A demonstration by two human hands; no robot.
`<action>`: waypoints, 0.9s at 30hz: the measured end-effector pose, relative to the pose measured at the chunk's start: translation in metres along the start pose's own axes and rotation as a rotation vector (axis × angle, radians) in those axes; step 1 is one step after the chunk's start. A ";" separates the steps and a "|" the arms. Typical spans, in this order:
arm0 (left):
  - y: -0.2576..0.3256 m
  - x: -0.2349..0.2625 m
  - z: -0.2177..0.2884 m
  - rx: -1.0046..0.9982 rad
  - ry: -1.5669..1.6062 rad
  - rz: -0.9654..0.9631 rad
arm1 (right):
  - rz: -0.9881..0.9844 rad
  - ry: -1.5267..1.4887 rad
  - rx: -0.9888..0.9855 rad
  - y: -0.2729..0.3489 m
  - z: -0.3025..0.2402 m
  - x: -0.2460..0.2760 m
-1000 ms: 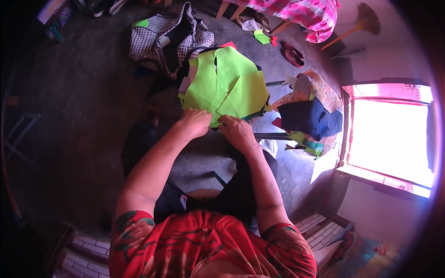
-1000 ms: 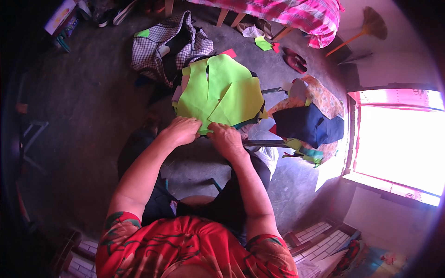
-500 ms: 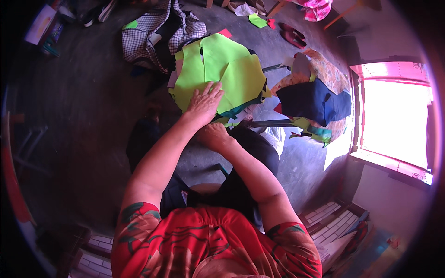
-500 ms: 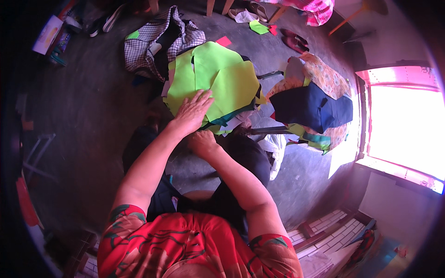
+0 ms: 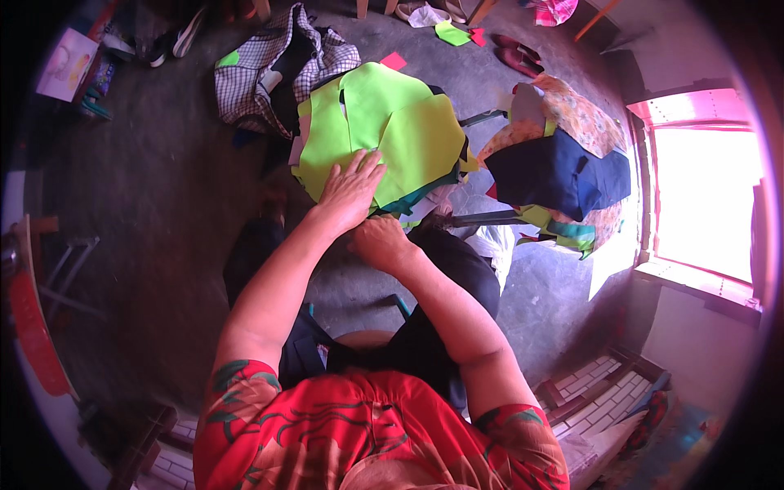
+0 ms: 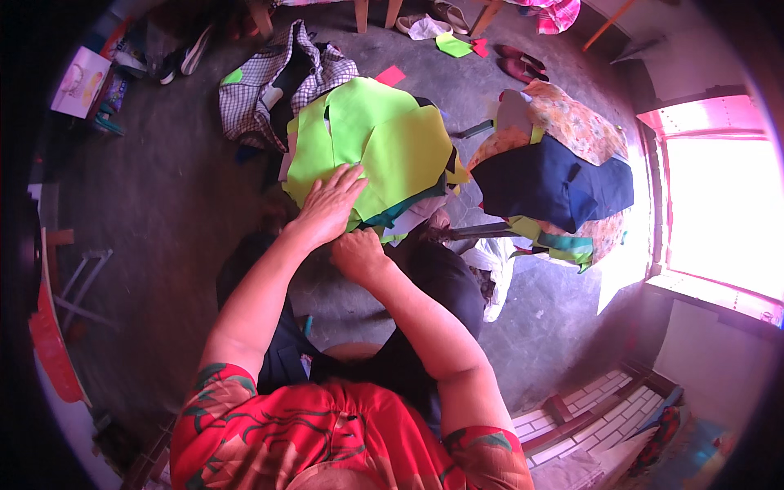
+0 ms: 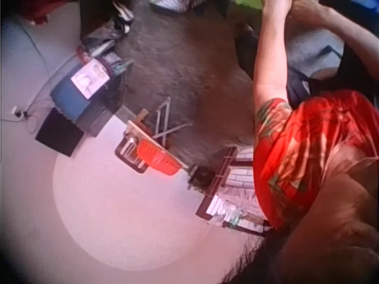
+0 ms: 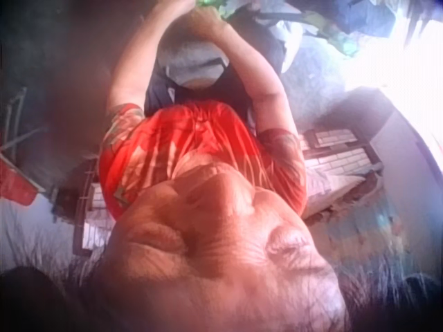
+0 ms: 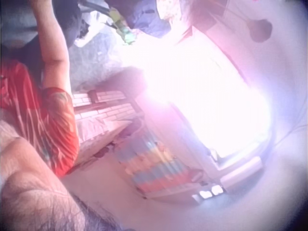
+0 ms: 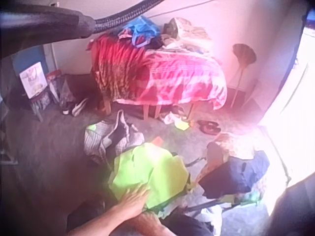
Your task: The person sits on the floor and sorts through a pile of colorful fabric pieces, picking them up, unfolding them, and placing them into separate stacks. The person handles various fabric types and colors, organizing them by hand.
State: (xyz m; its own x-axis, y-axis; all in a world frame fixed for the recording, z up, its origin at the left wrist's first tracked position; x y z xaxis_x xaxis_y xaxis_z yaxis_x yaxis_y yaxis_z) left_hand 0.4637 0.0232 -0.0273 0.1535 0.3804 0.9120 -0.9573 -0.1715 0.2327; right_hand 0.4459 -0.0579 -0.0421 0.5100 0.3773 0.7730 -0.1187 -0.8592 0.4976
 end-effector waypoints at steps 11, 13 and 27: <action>-0.008 0.011 0.022 -0.094 -0.119 0.187 | 0.090 -0.042 -0.005 0.001 0.011 -0.004; -0.009 -0.001 0.020 -0.058 -0.134 0.098 | 0.104 -0.050 -0.002 0.002 0.014 -0.005; 0.002 0.015 -0.001 -0.130 -0.078 0.262 | 0.516 -0.403 -0.008 0.083 0.061 0.097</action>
State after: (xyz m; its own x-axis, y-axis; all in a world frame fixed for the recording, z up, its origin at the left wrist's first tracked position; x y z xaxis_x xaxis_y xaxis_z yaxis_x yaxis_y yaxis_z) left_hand 0.4644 0.0294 -0.0133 -0.0893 0.2672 0.9595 -0.9893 -0.1351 -0.0544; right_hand 0.5376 -0.1137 0.0500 0.6650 -0.2428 0.7063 -0.4392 -0.8920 0.1068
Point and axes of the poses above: each hand's wrist, its own y-axis away from the middle knuckle, its own x-axis out of the back of the hand, z = x × y, the point moved 6 cm from there along -y, towards the middle knuckle, and after that the axes turned 5 degrees about -y, right-handed, at the moved point
